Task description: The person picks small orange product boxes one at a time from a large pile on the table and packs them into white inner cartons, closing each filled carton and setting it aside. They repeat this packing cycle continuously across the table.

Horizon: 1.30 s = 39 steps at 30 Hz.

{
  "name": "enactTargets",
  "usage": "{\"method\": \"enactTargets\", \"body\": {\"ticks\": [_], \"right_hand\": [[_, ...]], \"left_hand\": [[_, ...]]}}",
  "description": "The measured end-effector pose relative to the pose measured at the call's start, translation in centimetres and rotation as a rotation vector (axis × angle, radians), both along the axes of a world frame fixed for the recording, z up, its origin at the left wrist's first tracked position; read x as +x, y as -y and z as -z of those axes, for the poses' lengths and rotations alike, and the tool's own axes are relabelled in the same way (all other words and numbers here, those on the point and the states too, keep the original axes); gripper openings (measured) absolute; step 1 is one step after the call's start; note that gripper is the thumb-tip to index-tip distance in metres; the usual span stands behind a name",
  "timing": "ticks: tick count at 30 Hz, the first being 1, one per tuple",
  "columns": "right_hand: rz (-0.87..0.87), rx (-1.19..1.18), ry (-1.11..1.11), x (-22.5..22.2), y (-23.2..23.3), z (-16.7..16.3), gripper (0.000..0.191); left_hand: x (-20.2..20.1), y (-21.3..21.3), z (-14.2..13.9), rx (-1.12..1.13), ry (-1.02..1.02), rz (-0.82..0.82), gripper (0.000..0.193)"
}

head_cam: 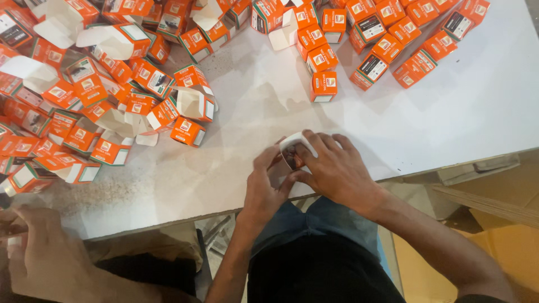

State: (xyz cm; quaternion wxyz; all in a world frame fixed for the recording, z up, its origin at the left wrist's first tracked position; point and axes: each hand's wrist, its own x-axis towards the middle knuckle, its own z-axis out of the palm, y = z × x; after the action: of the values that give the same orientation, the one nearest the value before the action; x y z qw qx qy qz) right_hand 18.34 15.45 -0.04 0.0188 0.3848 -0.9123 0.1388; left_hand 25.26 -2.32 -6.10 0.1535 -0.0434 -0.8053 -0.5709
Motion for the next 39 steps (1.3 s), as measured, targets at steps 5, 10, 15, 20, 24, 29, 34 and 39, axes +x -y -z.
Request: {"method": "enactTargets", "body": {"ticks": [5,10,15,20,24,29,34,39], "right_hand": [[0.061,-0.348,0.257,0.5,0.2,1.8,0.068],[0.110,-0.665,0.313,1.4,-0.4,3.0,0.054],[0.087,-0.497,0.208,0.8,0.0,2.8,0.049],[-0.005,-0.574,0.194,-0.1,-0.2,2.5,0.039],[-0.116,-0.646,0.016,-0.6,-0.7,3.2,0.034],[-0.096,-0.669,0.151,-0.6,-1.1,3.8,0.024],[-0.091,-0.784,0.384,-0.6,-1.4,2.9,0.033],[-0.070,-0.757,0.422,-1.3,-1.1,2.6,0.035]], "left_hand": [[-0.2,0.2,0.3,0.061,0.142,-0.034,0.047],[-0.3,0.4,-0.4,0.102,0.071,-0.019,0.047],[-0.7,0.6,-1.9,-0.276,-0.086,0.014,0.051],[-1.0,0.8,-2.1,-0.446,-0.127,-0.027,0.043],[-1.9,1.9,-1.4,-0.267,-0.225,0.097,0.024],[-2.3,2.4,-1.5,-0.297,-0.069,0.076,0.033],[-2.6,2.1,-2.9,-0.454,-0.248,0.092,0.033],[-2.2,2.3,-3.8,-0.291,-0.181,0.111,0.044]]}}
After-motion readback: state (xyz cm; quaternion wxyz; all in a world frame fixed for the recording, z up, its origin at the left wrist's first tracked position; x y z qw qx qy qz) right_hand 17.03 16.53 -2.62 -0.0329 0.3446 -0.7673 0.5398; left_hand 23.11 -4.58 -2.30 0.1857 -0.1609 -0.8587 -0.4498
